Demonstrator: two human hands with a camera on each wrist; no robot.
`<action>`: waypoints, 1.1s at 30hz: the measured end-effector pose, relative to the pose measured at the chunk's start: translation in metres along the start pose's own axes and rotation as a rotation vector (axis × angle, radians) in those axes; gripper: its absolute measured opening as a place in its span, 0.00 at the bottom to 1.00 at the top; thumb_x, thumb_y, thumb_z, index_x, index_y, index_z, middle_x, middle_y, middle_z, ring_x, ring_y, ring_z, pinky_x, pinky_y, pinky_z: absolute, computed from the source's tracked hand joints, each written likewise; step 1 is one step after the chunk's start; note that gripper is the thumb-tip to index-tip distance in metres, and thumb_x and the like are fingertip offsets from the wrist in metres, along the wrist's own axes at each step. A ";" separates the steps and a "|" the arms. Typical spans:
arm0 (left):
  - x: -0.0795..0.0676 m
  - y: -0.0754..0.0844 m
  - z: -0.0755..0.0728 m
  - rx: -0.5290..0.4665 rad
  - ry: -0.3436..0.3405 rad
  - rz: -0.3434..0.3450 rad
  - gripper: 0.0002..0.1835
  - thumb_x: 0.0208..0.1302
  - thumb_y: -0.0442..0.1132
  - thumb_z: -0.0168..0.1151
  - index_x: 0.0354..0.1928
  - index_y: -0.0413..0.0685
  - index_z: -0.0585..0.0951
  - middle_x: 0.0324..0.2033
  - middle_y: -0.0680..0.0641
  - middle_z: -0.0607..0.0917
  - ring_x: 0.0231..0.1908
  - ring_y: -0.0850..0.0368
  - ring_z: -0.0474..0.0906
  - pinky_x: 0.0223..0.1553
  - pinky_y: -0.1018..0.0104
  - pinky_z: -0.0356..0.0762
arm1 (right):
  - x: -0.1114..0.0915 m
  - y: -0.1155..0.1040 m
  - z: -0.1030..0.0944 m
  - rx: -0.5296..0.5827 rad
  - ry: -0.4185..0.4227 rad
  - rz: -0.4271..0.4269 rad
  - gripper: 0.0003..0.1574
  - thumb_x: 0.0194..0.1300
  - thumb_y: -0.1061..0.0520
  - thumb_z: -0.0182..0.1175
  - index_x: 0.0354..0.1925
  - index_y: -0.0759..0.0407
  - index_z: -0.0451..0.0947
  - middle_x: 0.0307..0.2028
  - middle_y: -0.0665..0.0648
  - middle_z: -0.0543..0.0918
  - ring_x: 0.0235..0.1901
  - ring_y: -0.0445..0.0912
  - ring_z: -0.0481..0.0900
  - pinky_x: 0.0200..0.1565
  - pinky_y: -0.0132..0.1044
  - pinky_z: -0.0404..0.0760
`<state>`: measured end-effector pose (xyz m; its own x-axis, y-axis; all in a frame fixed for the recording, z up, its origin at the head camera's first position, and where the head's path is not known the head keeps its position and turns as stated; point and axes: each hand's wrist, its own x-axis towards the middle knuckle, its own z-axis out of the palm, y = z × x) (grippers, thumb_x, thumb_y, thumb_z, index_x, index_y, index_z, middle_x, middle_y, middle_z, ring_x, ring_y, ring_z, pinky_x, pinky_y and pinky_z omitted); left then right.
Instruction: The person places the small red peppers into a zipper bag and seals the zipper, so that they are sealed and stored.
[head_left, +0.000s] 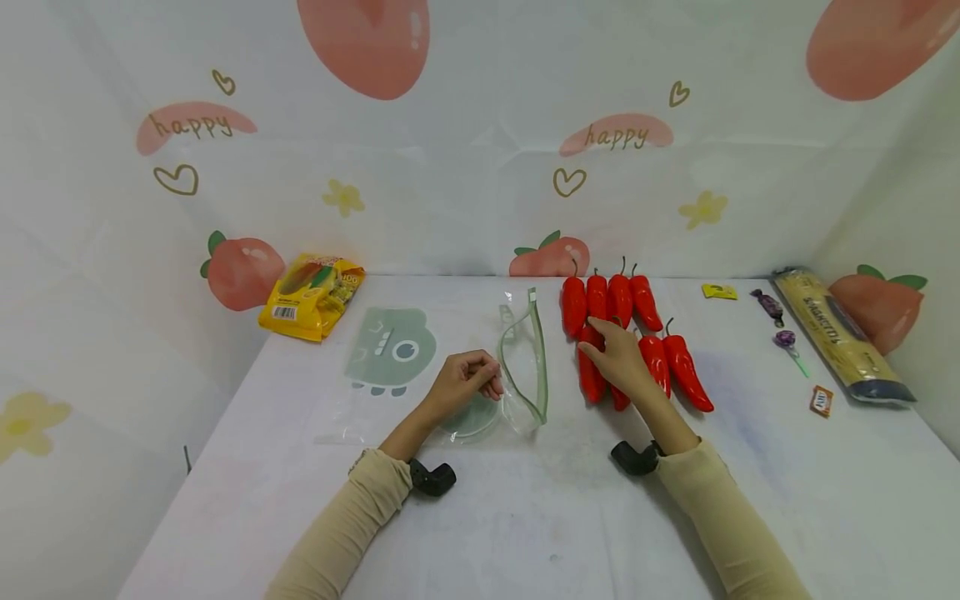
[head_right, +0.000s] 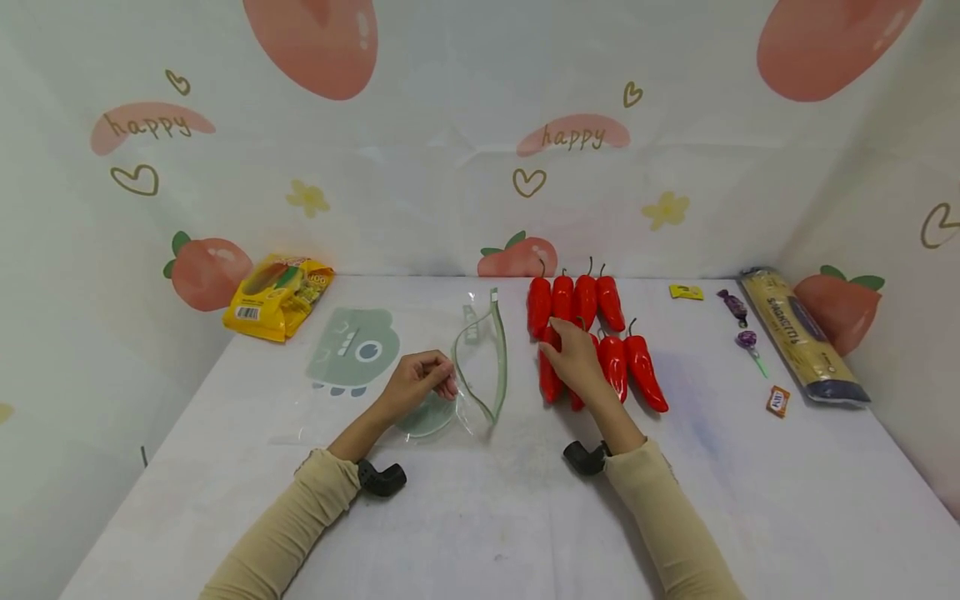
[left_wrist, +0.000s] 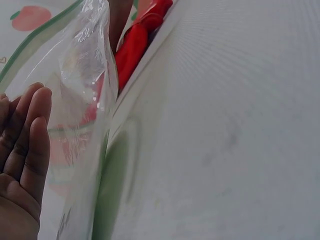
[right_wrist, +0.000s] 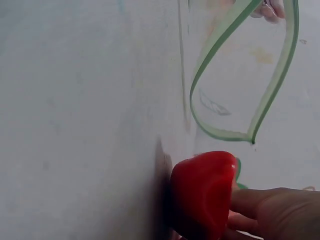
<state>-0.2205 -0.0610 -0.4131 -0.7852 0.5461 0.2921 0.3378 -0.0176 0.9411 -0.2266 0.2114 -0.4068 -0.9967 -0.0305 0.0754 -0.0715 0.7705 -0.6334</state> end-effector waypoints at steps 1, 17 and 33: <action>0.000 0.000 0.000 -0.005 -0.001 -0.003 0.11 0.66 0.28 0.48 0.29 0.24 0.74 0.21 0.28 0.79 0.19 0.62 0.80 0.24 0.55 0.80 | 0.000 -0.001 0.000 -0.011 -0.005 0.005 0.35 0.62 0.54 0.58 0.64 0.63 0.61 0.58 0.66 0.72 0.52 0.56 0.71 0.52 0.52 0.76; 0.001 -0.003 0.003 -0.047 -0.033 -0.005 0.10 0.65 0.25 0.47 0.31 0.19 0.73 0.21 0.28 0.79 0.20 0.63 0.80 0.24 0.59 0.81 | 0.002 -0.010 0.007 -0.052 -0.032 0.053 0.30 0.58 0.49 0.60 0.55 0.62 0.70 0.34 0.60 0.78 0.32 0.49 0.73 0.27 0.31 0.75; 0.002 0.001 0.005 -0.015 -0.006 0.005 0.11 0.65 0.27 0.49 0.30 0.21 0.74 0.21 0.27 0.78 0.19 0.61 0.79 0.25 0.59 0.82 | -0.003 -0.015 -0.010 0.386 0.310 0.117 0.26 0.66 0.49 0.50 0.58 0.59 0.68 0.55 0.61 0.69 0.53 0.52 0.69 0.50 0.46 0.79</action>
<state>-0.2187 -0.0557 -0.4121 -0.7806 0.5506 0.2958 0.3338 -0.0328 0.9421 -0.2219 0.2064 -0.3901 -0.9447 0.2777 0.1745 -0.0272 0.4639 -0.8854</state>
